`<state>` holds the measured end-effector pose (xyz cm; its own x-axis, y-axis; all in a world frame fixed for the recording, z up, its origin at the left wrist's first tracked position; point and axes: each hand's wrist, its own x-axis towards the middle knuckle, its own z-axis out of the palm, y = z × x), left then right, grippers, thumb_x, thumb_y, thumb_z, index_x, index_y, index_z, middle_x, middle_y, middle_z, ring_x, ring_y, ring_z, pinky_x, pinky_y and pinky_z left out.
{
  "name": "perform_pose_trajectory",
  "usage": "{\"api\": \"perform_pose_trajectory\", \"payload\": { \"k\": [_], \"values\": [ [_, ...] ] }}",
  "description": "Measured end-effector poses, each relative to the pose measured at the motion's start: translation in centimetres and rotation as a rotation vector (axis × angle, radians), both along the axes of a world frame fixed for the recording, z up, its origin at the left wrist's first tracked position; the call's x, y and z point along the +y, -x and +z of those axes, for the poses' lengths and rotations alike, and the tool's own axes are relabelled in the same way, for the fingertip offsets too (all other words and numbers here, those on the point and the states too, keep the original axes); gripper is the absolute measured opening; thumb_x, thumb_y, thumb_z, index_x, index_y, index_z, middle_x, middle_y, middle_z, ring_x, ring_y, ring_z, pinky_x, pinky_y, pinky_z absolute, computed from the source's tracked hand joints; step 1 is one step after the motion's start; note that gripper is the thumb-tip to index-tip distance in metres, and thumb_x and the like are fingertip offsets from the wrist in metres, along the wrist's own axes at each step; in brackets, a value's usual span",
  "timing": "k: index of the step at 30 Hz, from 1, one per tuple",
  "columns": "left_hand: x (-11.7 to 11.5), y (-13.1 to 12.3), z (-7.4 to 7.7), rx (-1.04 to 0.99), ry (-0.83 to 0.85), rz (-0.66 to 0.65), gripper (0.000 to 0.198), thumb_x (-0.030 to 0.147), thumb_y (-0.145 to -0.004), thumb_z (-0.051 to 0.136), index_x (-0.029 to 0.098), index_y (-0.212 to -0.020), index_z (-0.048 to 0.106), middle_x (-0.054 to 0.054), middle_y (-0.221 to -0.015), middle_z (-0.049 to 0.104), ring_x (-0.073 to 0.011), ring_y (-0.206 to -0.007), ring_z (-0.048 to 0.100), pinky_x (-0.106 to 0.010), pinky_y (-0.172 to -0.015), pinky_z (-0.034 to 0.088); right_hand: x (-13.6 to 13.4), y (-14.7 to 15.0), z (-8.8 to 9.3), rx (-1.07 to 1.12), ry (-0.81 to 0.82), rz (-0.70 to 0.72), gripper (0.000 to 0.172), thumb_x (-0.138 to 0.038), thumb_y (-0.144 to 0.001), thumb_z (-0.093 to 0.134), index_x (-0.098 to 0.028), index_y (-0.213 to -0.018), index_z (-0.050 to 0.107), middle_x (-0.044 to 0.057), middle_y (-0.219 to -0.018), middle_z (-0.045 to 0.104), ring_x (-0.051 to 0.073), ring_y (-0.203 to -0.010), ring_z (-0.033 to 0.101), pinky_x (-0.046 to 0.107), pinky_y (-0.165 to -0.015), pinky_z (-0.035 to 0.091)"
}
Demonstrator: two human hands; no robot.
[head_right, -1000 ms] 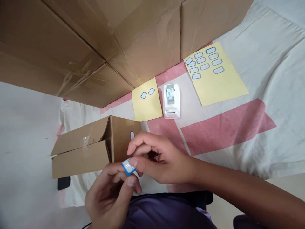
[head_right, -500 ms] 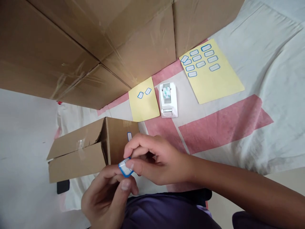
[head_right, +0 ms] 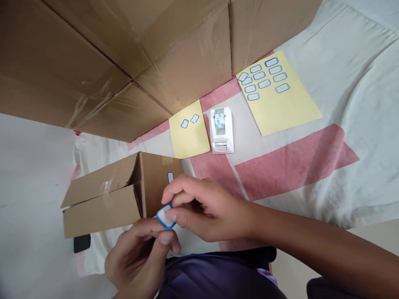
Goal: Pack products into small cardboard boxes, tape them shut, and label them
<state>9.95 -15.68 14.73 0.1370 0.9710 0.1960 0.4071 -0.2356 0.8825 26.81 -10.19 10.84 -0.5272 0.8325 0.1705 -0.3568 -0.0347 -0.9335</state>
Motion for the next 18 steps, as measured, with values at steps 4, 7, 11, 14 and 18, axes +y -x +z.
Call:
{"api": "perform_pose_trajectory", "payload": {
  "k": [4, 7, 11, 14, 18],
  "values": [
    [0.17, 0.12, 0.03, 0.034, -0.023, -0.013, 0.010, 0.012, -0.090, 0.066, 0.021, -0.087, 0.065, 0.008, -0.061, 0.067, -0.0042, -0.050, 0.060, -0.013, -0.054, 0.050, -0.10, 0.04, 0.18, 0.011, 0.037, -0.007, 0.009, -0.025, -0.100, 0.056, -0.024, -0.100, 0.047, -0.005, -0.068, 0.056, 0.010, -0.060, 0.052, 0.023, -0.055, 0.043],
    [0.07, 0.11, 0.10, 0.018, 0.000, 0.003, 0.008, 0.013, -0.091, 0.066, 0.021, -0.090, 0.066, 0.007, -0.059, 0.066, -0.0059, -0.048, 0.059, -0.015, -0.051, 0.050, -0.13, 0.01, 0.32, -0.006, 0.028, -0.035, 0.013, -0.023, -0.099, 0.059, -0.024, -0.096, 0.046, -0.006, -0.066, 0.054, 0.010, -0.059, 0.048, 0.022, -0.054, 0.041],
    [0.02, 0.10, -0.06, 0.020, 0.007, 0.019, 0.006, 0.016, -0.090, 0.067, 0.021, -0.092, 0.067, 0.005, -0.061, 0.067, -0.0083, -0.048, 0.062, -0.018, -0.049, 0.051, -0.15, 0.01, 0.31, 0.012, 0.027, -0.039, 0.012, -0.024, -0.099, 0.058, -0.024, -0.098, 0.046, -0.005, -0.068, 0.056, 0.009, -0.058, 0.048, 0.022, -0.055, 0.042],
    [0.11, 0.10, -0.30, 0.032, -0.029, 0.012, 0.013, 0.010, -0.089, 0.066, 0.021, -0.095, 0.067, 0.006, -0.064, 0.071, -0.0076, -0.050, 0.064, -0.017, -0.052, 0.052, -0.07, -0.02, 0.29, 0.014, 0.035, -0.025, 0.010, -0.023, -0.099, 0.056, -0.024, -0.098, 0.046, -0.005, -0.070, 0.058, 0.009, -0.058, 0.050, 0.022, -0.055, 0.042],
    [0.17, 0.03, -0.41, 0.011, -0.030, -0.007, 0.015, 0.008, -0.090, 0.064, 0.021, -0.098, 0.067, 0.007, -0.067, 0.072, -0.0062, -0.051, 0.064, -0.015, -0.051, 0.052, 0.20, -0.20, 0.36, -0.028, -0.030, -0.066, 0.010, -0.022, -0.098, 0.057, -0.024, -0.096, 0.048, -0.005, -0.067, 0.057, 0.010, -0.059, 0.053, 0.022, -0.055, 0.042]
  ]
}}
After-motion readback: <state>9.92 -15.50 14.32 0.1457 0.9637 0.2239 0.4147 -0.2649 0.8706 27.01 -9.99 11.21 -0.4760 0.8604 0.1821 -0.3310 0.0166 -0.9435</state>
